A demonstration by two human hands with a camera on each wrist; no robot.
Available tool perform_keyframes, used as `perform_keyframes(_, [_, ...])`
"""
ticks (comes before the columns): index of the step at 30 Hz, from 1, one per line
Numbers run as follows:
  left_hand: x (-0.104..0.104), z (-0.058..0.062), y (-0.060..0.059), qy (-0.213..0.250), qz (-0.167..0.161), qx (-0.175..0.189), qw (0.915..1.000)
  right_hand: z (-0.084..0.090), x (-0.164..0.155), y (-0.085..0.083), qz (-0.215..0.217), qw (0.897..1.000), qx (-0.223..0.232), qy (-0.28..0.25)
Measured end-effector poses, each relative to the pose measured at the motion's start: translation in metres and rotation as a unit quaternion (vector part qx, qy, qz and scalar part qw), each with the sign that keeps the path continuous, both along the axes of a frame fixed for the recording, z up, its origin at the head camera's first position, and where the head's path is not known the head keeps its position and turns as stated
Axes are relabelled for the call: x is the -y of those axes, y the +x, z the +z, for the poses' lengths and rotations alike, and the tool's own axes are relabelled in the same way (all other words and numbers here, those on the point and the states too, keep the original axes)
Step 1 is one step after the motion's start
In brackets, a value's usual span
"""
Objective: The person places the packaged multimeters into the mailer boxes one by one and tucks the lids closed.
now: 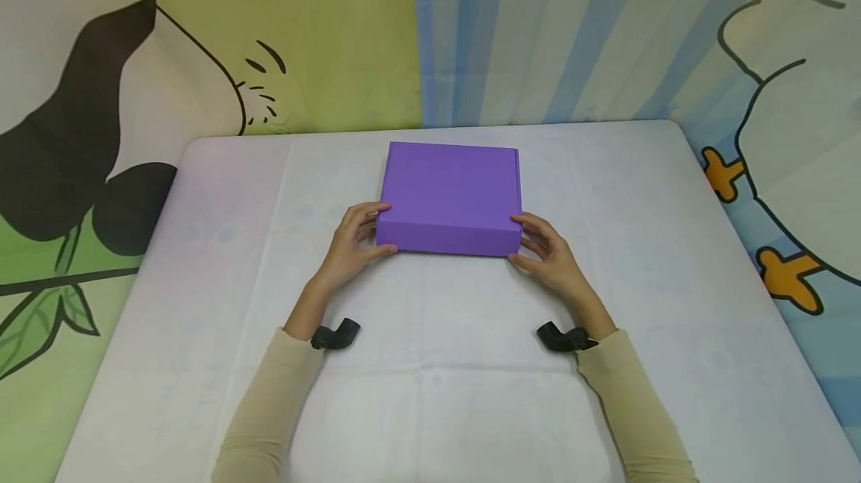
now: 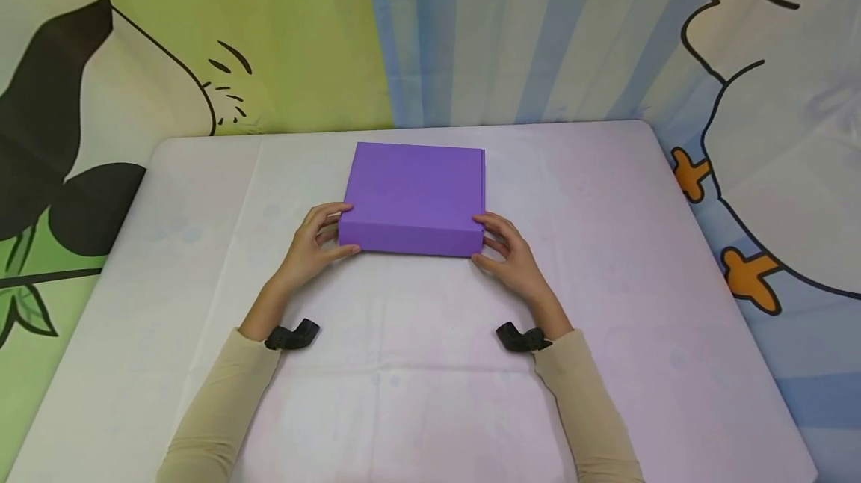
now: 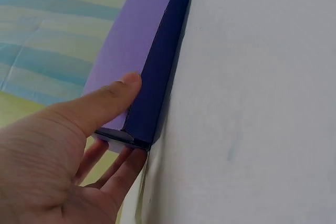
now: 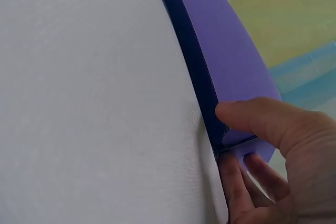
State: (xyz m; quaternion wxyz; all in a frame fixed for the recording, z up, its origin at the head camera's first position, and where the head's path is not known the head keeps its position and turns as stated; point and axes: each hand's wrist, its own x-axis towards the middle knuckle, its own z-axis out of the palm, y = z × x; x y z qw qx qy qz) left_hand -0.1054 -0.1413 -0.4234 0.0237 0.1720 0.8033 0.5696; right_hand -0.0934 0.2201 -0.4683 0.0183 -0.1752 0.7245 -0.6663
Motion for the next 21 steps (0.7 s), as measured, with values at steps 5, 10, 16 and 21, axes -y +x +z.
perform_keyframes(5, [-0.002,-0.002,-0.002,0.007,0.006,-0.006,0.9999,0.002,0.004,0.0,-0.021,1.0,0.004,0.007])
perform_keyframes(10, [-0.004,-0.001,-0.003,0.01,0.014,-0.012,0.9998,0.005,0.008,0.0,-0.043,0.999,0.001,0.005])
perform_keyframes(16, [-0.01,0.005,-0.003,-0.004,0.037,0.01,0.9993,0.006,0.014,-0.002,-0.082,0.997,0.008,-0.001])
perform_keyframes(21, [-0.008,-0.016,-0.013,0.002,0.058,0.024,0.998,0.009,0.02,-0.003,-0.115,0.993,0.024,0.003])
